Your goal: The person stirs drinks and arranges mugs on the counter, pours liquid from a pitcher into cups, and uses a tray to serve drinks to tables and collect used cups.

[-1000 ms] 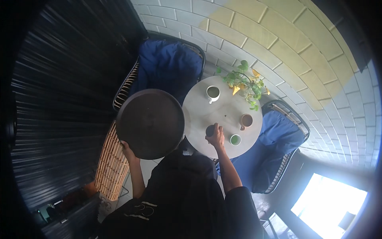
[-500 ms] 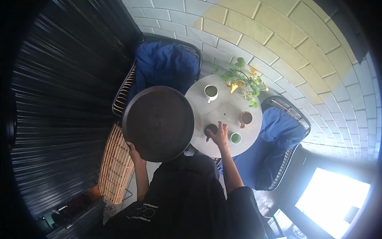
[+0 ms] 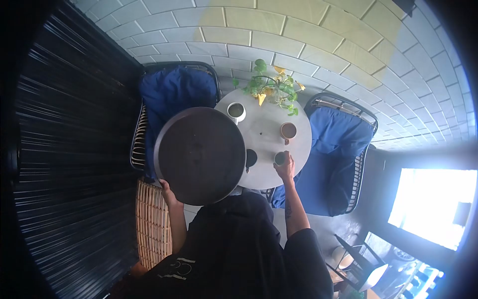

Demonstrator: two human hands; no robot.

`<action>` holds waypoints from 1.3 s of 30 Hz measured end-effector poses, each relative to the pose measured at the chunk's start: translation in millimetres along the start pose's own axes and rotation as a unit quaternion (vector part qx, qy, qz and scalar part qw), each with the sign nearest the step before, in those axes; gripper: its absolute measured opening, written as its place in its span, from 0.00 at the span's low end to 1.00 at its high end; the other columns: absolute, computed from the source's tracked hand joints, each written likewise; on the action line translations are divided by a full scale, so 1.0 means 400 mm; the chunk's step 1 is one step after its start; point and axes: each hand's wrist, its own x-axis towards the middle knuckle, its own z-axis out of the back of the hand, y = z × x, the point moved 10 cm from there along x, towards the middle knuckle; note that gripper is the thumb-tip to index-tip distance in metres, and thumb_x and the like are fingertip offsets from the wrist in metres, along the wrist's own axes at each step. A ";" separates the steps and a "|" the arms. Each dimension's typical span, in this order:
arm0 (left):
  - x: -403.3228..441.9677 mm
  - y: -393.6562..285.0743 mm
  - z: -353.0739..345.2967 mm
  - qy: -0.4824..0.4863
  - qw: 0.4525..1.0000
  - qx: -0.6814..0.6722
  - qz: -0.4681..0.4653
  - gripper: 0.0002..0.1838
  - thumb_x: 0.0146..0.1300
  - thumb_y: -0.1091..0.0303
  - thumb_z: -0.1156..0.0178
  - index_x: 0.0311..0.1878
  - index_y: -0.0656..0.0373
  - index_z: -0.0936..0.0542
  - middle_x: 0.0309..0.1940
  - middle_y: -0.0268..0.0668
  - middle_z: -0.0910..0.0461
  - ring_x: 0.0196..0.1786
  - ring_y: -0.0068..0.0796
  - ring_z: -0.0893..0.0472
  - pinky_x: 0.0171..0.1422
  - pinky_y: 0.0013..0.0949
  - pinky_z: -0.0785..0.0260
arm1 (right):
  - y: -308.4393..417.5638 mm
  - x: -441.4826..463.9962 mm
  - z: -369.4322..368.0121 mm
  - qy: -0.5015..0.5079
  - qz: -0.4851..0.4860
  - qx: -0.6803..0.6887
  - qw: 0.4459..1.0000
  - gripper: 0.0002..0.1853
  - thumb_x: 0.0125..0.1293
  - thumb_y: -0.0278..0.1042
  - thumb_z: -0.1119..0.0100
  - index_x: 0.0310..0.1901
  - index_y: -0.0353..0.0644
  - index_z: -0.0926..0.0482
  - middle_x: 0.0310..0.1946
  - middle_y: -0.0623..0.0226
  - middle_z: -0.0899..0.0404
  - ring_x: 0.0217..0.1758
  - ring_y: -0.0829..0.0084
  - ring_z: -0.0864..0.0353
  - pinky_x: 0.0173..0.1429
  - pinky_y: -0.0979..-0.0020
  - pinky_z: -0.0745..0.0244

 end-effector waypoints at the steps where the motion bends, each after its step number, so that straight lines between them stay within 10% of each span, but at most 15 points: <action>1: -0.005 -0.002 0.003 -0.025 0.999 0.027 0.011 0.40 0.71 0.40 0.48 0.71 0.67 0.39 0.68 0.46 0.34 0.66 0.43 0.28 0.68 0.43 0.31 | 0.012 -0.005 0.014 -0.016 0.000 0.025 1.000 0.34 0.40 0.32 0.24 0.52 0.39 0.29 0.42 0.50 0.20 0.46 0.48 0.19 0.51 0.55 0.22; 19: -0.073 0.083 -0.183 0.160 0.975 0.137 0.070 0.36 0.74 0.44 0.50 0.67 0.70 0.34 0.60 0.44 0.26 0.60 0.37 0.24 0.64 0.37 0.31 | 0.572 -0.208 0.467 -0.147 0.090 0.089 0.981 0.30 0.40 0.32 0.23 0.48 0.37 0.25 0.39 0.54 0.19 0.43 0.54 0.16 0.49 0.60 0.21; 31: -0.245 0.333 -0.246 0.367 0.873 0.306 0.099 0.32 0.74 0.43 0.52 0.59 0.67 0.27 0.53 0.37 0.24 0.59 0.26 0.28 0.68 0.35 0.39 | 0.456 -0.538 0.394 -0.163 -0.034 0.057 0.984 0.33 0.37 0.32 0.24 0.50 0.38 0.26 0.43 0.56 0.22 0.48 0.52 0.19 0.52 0.58 0.23; 39: -0.553 0.317 -0.323 0.483 0.807 0.314 0.132 0.28 0.75 0.46 0.51 0.53 0.68 0.24 0.47 0.40 0.21 0.48 0.28 0.21 0.53 0.34 0.26 | 0.300 -0.842 0.477 -0.306 -0.115 0.108 0.939 0.34 0.43 0.33 0.24 0.54 0.40 0.28 0.46 0.57 0.26 0.53 0.53 0.25 0.56 0.57 0.27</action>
